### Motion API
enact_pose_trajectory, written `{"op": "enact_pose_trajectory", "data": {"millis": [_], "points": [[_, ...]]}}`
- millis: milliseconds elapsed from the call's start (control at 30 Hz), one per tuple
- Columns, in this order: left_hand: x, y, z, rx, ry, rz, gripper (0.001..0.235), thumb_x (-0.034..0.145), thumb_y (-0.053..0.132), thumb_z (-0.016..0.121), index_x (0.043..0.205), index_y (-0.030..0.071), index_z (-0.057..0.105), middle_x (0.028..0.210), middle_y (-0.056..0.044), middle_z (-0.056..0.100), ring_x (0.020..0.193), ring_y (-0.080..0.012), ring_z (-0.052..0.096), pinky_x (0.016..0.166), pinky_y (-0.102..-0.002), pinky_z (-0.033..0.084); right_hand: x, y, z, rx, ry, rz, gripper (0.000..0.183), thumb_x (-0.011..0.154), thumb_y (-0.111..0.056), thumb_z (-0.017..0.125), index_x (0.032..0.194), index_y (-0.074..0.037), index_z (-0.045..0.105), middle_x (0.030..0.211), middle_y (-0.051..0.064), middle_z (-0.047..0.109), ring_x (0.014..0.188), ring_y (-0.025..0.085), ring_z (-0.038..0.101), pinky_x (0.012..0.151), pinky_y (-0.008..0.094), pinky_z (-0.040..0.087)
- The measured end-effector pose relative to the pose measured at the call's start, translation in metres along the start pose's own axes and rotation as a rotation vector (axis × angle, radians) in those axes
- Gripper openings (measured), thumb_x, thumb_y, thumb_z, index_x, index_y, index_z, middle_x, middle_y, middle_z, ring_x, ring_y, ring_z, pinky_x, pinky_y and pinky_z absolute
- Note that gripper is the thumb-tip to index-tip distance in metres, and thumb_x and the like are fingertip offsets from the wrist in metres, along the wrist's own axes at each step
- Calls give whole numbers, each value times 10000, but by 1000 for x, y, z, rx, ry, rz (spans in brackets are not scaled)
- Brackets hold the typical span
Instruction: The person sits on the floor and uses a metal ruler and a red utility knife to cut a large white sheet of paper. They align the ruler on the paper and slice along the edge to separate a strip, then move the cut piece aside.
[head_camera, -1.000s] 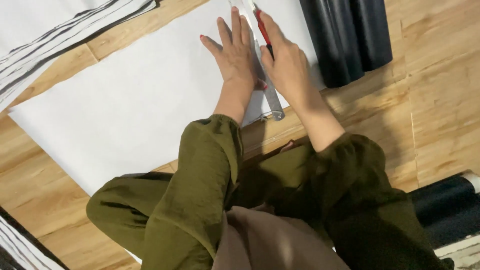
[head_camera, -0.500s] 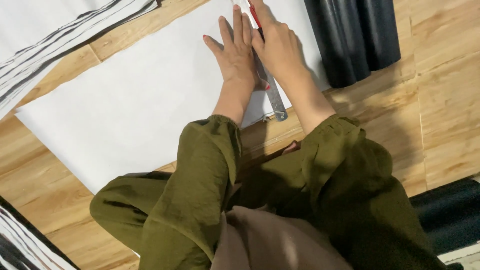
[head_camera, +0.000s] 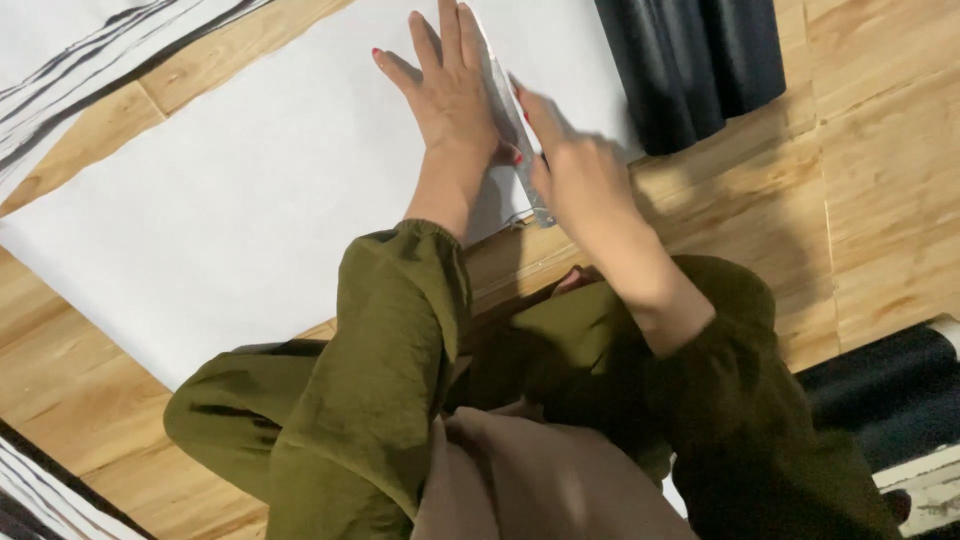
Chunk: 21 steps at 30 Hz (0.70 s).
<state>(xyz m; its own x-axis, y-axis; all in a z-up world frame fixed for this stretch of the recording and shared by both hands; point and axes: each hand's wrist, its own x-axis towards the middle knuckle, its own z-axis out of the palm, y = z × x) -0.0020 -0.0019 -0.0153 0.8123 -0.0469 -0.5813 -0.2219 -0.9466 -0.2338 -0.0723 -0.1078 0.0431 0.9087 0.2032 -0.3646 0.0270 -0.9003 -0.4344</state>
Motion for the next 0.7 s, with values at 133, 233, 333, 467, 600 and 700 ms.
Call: {"op": "enact_pose_trajectory", "data": {"millis": [133,233,333,467,600,700], "points": [[-10,-1,-10,21,-35,14,1429,414,825,642,1399,100,-97,1481,-28,-71,1361,-297,25,995,-663,143,-72,17,25,-20,-321,307,570,850,-125,408,1383,-215,225,697,171,572,507,425,537,490,521,418],[-7,0,-8,-11,22,9,1412,367,792,683,1404,144,-23,1472,-8,37,1322,-310,43,984,-676,145,-108,48,64,-456,-13,141,702,752,-316,622,1392,-304,335,536,15,542,388,213,519,377,330,449],[-7,0,-9,-8,40,-26,1467,333,811,672,1408,129,-56,1488,-1,-6,1356,-287,43,988,-677,115,-111,43,54,-348,-84,97,662,790,-233,583,1398,-197,324,521,47,529,358,206,472,329,321,393],[-13,-3,-14,19,9,-9,1436,385,785,689,1426,120,-43,1459,-50,-99,1362,-289,54,1005,-655,161,-120,40,50,-352,-27,46,660,741,-191,615,1359,-173,385,513,43,509,361,207,474,339,326,412],[-7,-1,-5,17,52,-18,1423,363,782,684,1430,145,-9,1464,-30,-55,1351,-282,63,994,-665,163,-112,39,32,-181,-102,82,592,794,-197,580,1352,-182,381,556,145,556,426,364,505,382,437,398],[-10,-4,-12,12,0,10,1440,389,769,700,1425,118,-58,1452,-61,-127,1361,-297,25,1004,-665,168,-86,18,-22,83,-345,310,627,789,-270,403,1403,-273,279,778,266,602,699,440,563,606,463,412]]}}
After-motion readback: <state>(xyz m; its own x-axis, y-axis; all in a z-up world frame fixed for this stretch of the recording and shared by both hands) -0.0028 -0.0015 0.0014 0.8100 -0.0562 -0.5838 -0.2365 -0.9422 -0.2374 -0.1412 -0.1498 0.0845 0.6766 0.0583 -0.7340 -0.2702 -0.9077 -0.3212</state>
